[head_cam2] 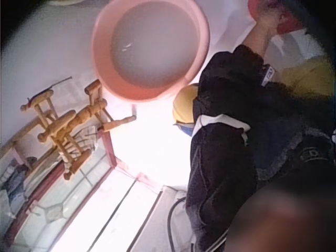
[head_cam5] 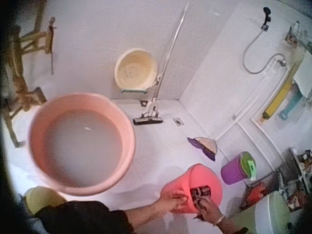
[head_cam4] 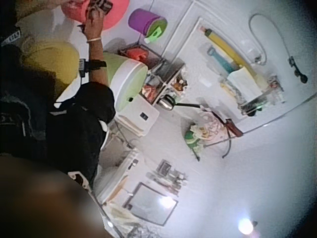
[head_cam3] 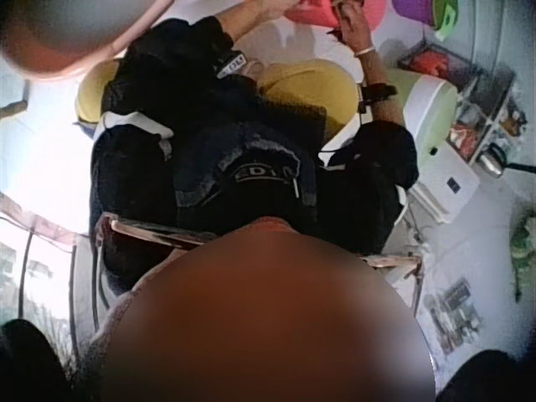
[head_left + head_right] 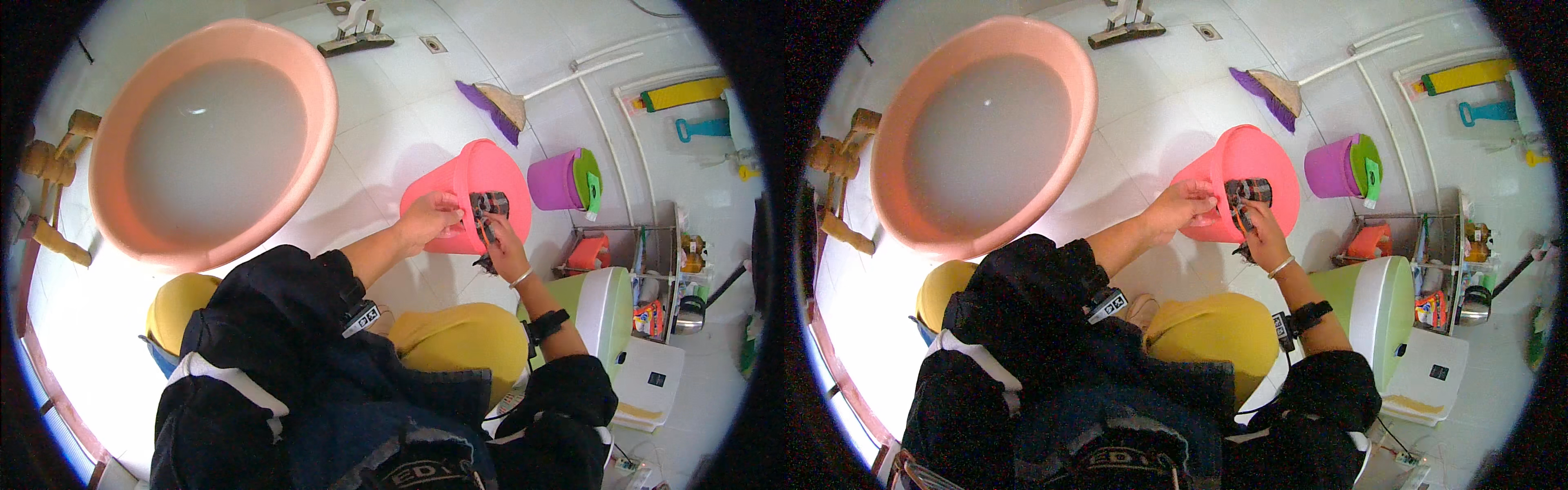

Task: The person washes a purple bucket and its lid in a pink basin, then wipes the exterior of a pink bucket with a cloth. The person uses a cloth to scrub the interior and exterior of the purple bucket and lid, rinses them in the basin, and then wipes the pink bucket's outside surface.

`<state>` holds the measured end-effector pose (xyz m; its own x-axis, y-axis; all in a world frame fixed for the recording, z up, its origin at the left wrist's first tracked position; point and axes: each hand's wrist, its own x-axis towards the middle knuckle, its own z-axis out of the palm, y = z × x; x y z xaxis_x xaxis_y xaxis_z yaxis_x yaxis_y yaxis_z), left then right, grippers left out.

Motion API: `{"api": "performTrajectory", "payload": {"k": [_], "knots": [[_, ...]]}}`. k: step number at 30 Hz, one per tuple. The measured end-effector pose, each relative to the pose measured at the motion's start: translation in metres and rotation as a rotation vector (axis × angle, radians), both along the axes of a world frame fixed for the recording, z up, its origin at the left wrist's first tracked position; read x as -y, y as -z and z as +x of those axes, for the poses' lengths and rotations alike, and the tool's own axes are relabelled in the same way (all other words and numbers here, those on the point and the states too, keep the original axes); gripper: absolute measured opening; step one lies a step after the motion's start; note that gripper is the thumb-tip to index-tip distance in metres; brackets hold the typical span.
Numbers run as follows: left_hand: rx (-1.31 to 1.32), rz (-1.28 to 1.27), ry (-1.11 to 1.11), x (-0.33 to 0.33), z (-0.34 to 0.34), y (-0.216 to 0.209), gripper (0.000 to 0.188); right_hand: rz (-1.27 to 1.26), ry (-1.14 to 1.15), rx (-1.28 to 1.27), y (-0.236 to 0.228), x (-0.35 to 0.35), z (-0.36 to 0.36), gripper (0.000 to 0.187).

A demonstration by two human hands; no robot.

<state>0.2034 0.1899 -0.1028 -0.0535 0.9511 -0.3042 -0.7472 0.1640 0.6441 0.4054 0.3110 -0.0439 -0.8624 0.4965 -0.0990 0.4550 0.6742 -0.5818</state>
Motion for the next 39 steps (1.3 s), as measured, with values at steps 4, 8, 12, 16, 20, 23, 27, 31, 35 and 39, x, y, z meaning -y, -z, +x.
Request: {"api": "performTrajectory", "payload": {"k": [4,8,12,16,20,23,27,31,35,39], "knots": [[-0.054,0.05,-0.024,-0.002,-0.003,-0.004,0.014,0.059,-0.185,0.057,-0.011,-0.009,-0.011,0.042],[-0.111,0.081,-0.079,-0.002,-0.012,-0.006,0.01,-0.025,-0.192,0.1,-0.031,-0.012,-0.04,0.038],[-0.16,0.168,-0.157,0.001,-0.017,-0.02,0.017,-0.254,0.389,-0.197,-0.058,-0.007,-0.083,0.033],[-0.332,0.174,-0.251,0.009,-0.013,-0.034,0.02,0.493,-0.519,-0.238,-0.064,0.003,-0.113,0.052],[-0.179,0.131,0.014,0.009,-0.019,-0.032,0.023,0.393,-0.501,-0.09,-0.044,-0.025,-0.133,0.059],[-0.081,0.177,-0.096,0.007,-0.019,-0.03,0.027,0.335,-0.362,-0.153,-0.018,-0.063,-0.14,0.06],[-0.221,0.201,-0.084,0.006,-0.021,-0.03,0.033,0.14,0.145,0.104,0.003,-0.119,-0.128,0.064],[-0.354,0.162,-0.051,0.004,-0.025,-0.027,0.031,0.269,0.154,-0.005,0.021,-0.1,-0.095,0.068],[-0.5,0.109,-0.105,0.004,-0.03,-0.025,0.024,0.32,-0.422,-0.089,0.025,-0.023,-0.064,0.055],[-0.557,0.032,-0.108,0.01,-0.036,-0.025,0.028,0.247,-0.535,-0.009,0.008,-0.008,-0.025,0.054]]}}
